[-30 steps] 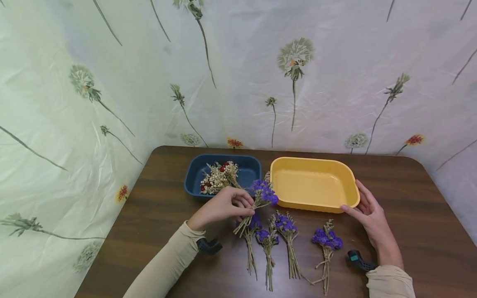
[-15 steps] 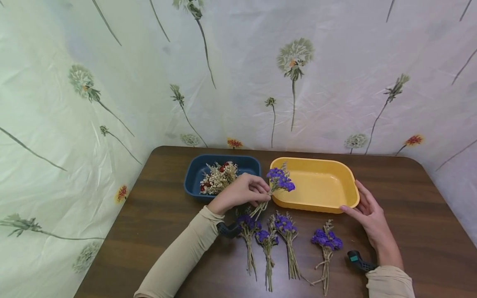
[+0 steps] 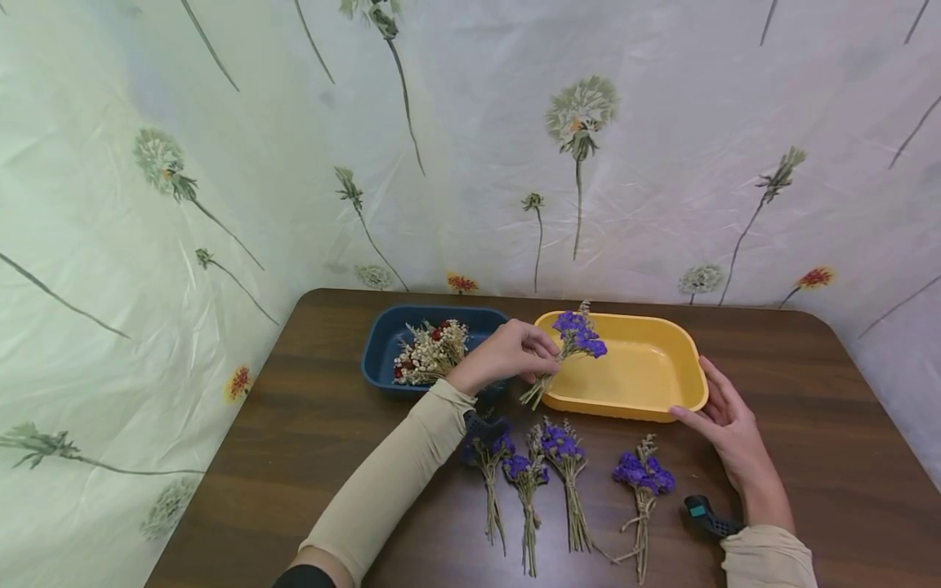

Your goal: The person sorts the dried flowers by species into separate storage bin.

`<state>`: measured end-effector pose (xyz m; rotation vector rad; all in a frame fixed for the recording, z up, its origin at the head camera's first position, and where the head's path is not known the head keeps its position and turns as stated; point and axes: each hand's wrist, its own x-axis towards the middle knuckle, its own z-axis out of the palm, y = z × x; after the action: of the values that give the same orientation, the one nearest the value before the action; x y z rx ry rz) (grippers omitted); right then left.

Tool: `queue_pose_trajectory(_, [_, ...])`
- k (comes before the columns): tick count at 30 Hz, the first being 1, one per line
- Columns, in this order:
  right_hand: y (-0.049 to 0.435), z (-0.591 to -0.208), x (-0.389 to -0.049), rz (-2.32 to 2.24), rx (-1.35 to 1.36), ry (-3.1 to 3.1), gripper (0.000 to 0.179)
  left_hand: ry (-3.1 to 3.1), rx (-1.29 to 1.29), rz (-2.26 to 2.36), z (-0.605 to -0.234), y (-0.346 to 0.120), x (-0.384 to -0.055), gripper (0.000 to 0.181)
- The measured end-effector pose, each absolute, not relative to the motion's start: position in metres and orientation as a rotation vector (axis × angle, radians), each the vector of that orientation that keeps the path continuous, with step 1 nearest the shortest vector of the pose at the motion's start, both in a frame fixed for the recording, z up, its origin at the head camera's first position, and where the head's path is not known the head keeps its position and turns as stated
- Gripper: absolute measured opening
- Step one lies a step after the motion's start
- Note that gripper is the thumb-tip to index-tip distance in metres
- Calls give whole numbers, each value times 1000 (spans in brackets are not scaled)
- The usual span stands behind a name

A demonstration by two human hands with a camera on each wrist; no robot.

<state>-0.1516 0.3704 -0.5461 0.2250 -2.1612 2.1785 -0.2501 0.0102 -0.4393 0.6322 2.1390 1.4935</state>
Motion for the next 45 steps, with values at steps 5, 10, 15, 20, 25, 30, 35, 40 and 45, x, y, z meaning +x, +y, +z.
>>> queue_pose_trajectory(5, [370, -546, -151, 2166, 239, -2162, 84, 2183, 628, 1453, -440, 25, -259, 16])
queue_pose_trajectory(10, [370, -547, -152, 2151, 223, -2176, 84, 2212, 585, 1437, -441, 42, -263, 14])
queue_pose_trajectory(15, [370, -547, -153, 2140, 206, -2197, 85, 2294, 603, 1336, -445, 58, -263, 15])
queue_pose_trajectory(20, [371, -547, -153, 2122, 205, -2211, 85, 2450, 681, 1131, -445, 73, -263, 16])
queue_pose_trajectory(25, [370, -546, -151, 2132, 220, -2199, 85, 2537, 696, 996, -446, 83, -263, 16])
queue_pose_trajectory(30, [370, -546, -151, 2116, 226, -2208, 85, 2613, 761, 817, -453, 90, -264, 9])
queue_pose_trajectory(35, [371, -546, -152, 2113, 226, -2216, 84, 2658, 859, 622, -461, 96, -265, 36])
queue_pose_trajectory(40, [372, -547, -152, 2117, 220, -2220, 84, 2699, 849, 504, -467, 99, -263, 42])
queue_pose_trajectory(45, [372, -547, -151, 2116, 214, -2220, 84, 2716, 878, 433, -470, 99, -262, 54])
